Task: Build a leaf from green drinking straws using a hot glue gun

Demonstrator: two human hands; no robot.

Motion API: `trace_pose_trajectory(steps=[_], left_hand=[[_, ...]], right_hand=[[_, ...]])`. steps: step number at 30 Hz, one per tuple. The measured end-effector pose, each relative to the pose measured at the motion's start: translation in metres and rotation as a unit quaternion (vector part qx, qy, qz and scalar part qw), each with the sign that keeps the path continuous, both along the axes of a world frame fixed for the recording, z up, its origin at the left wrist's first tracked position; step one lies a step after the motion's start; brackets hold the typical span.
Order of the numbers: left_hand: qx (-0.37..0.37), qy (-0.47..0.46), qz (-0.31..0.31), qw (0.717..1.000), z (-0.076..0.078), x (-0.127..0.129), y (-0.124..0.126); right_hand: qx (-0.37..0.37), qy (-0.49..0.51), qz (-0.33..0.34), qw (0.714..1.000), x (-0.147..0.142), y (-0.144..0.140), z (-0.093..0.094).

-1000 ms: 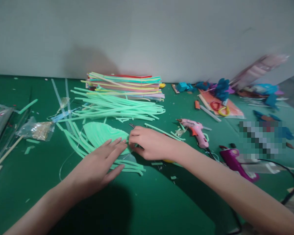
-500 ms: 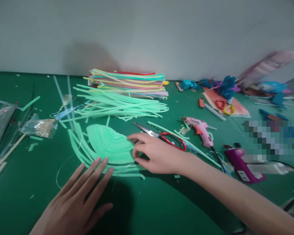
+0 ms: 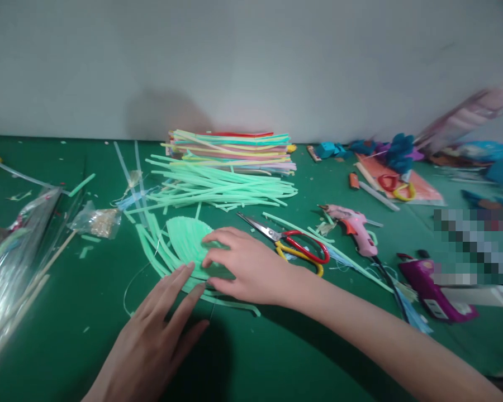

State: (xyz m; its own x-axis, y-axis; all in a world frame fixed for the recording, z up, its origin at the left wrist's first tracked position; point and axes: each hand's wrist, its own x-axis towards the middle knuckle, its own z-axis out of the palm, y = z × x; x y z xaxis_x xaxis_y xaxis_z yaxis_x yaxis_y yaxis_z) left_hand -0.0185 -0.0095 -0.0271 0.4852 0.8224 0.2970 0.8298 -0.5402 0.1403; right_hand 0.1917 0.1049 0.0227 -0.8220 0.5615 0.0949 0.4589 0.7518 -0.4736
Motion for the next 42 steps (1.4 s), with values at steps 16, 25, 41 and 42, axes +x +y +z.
trace_pose_trajectory(steps=[16, 25, 41, 42], left_hand=[[0.02, 0.018, -0.013, 1.0, -0.006, -0.008, 0.024], [0.018, 0.018, -0.021, 0.999, -0.005, -0.008, 0.027], [0.017, 0.067, 0.034, 0.997, -0.007, -0.009, 0.024], [0.015, 0.073, 0.033, 0.997, -0.007, -0.009, 0.024]], right_hand=[[0.112, -0.021, 0.011, 0.993, -0.023, 0.009, -0.023], [0.077, 0.022, -0.021, 0.997, -0.025, 0.006, -0.029], [0.047, 0.035, -0.068, 0.996, -0.029, 0.003, -0.029], [0.051, 0.034, -0.069, 0.996, -0.029, 0.003, -0.029]])
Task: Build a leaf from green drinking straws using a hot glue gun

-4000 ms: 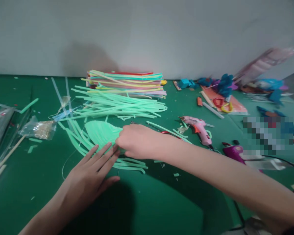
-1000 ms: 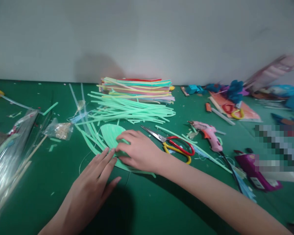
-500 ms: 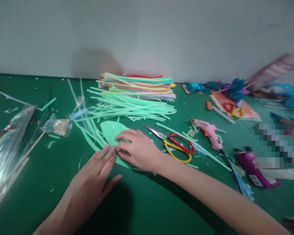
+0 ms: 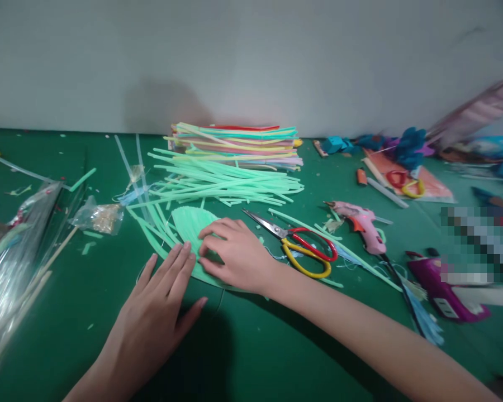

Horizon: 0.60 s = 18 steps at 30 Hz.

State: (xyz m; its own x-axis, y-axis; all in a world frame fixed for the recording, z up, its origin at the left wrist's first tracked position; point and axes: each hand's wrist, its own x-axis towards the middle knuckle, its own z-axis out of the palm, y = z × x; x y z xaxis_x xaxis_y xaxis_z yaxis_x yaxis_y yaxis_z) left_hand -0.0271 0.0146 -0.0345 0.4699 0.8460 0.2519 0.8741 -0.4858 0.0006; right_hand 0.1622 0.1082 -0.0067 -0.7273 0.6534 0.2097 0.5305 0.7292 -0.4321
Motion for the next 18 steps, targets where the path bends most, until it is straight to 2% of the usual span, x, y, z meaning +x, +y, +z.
trace_pose_trajectory(steps=[9, 18], left_hand=[[-0.004, 0.022, 0.0, 1.0, 0.0, 0.0, -0.002], [-0.004, 0.029, -0.001, 1.0, -0.001, -0.001, -0.002]], right_hand=[[0.002, -0.028, 0.051, 0.998, 0.017, 0.007, 0.006], [0.071, -0.083, 0.092, 0.99, 0.026, 0.006, 0.013]])
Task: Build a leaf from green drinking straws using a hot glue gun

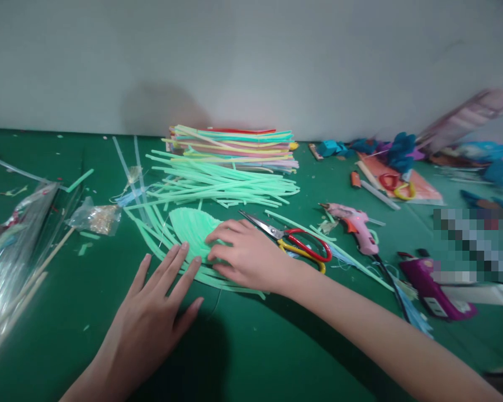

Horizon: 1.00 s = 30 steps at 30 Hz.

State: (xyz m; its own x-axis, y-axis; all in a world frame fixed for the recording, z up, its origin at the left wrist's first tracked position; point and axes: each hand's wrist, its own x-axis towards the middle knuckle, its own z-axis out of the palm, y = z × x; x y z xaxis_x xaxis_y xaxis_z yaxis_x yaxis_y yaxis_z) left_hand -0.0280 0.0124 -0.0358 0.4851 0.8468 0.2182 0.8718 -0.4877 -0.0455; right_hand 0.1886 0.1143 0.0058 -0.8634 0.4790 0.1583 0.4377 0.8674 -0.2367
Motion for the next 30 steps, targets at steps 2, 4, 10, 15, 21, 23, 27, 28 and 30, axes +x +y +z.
trace_pose_trajectory(steps=[2, 4, 10, 15, 21, 23, 27, 28, 30], left_hand=[[-0.001, 0.002, -0.003, 1.0, 0.001, 0.0, 0.0], [0.001, 0.003, -0.006, 1.0, 0.001, 0.001, 0.001], [-0.004, 0.006, -0.004, 1.0, 0.002, 0.001, 0.001], [-0.004, 0.0, -0.002, 1.0, 0.001, 0.002, 0.0], [-0.002, -0.003, -0.004, 1.0, 0.002, 0.002, 0.001], [0.0, -0.005, -0.003, 1.0, 0.003, 0.003, 0.001], [0.006, -0.008, -0.01, 1.0, 0.003, 0.003, 0.002], [0.006, -0.007, -0.012, 1.0, 0.003, 0.003, 0.002], [0.008, -0.003, -0.016, 1.0, 0.003, 0.003, 0.002]], right_hand=[[0.014, -0.018, 0.008, 1.0, 0.002, 0.0, 0.003], [0.03, -0.035, 0.015, 0.999, 0.003, -0.001, 0.005], [0.046, -0.059, 0.01, 0.997, 0.008, -0.006, 0.013], [0.05, -0.069, -0.007, 0.996, 0.011, -0.008, 0.015], [0.091, -0.066, 0.01, 0.994, 0.011, -0.007, 0.008], [0.089, -0.065, 0.012, 0.994, 0.012, -0.007, 0.009], [0.077, -0.083, 0.003, 0.994, 0.015, -0.008, 0.016], [0.079, -0.087, 0.001, 0.993, 0.015, -0.009, 0.017], [0.088, -0.092, 0.001, 0.992, 0.016, -0.009, 0.017]])
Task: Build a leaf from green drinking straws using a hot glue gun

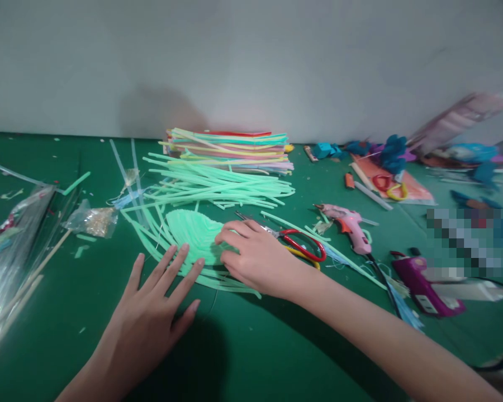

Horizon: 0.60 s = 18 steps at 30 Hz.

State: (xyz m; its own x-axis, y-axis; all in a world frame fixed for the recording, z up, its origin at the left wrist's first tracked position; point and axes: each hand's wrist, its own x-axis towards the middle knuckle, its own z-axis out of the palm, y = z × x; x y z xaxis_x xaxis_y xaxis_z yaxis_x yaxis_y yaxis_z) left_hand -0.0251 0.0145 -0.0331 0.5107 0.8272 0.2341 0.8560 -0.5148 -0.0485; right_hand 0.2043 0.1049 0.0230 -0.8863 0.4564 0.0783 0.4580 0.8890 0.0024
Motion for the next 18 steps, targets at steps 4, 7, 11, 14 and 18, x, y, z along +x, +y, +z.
trace_pose_trajectory(steps=[4, 7, 11, 14, 18], left_hand=[[0.005, 0.003, -0.001, 1.0, -0.0006, -0.0012, -0.0007], [0.008, 0.007, -0.003, 1.0, -0.0011, -0.0021, -0.0015], [0.006, 0.012, -0.003, 1.0, -0.0024, -0.0025, -0.0012], [0.003, 0.012, 0.0, 1.0, -0.0033, -0.0023, -0.0006], [0.001, 0.008, 0.003, 1.0, -0.004, -0.0025, -0.0008]], right_hand=[[0.022, 0.011, 0.009, 1.0, 0.0006, -0.0002, -0.0023], [0.018, 0.01, 0.01, 1.0, 0.0021, 0.0002, 0.0], [0.001, 0.0, 0.01, 1.0, 0.0039, 0.0015, 0.004], [0.001, 0.006, 0.018, 1.0, 0.0044, 0.0031, 0.0027], [-0.017, 0.021, 0.01, 1.0, 0.0063, 0.0039, 0.0019]])
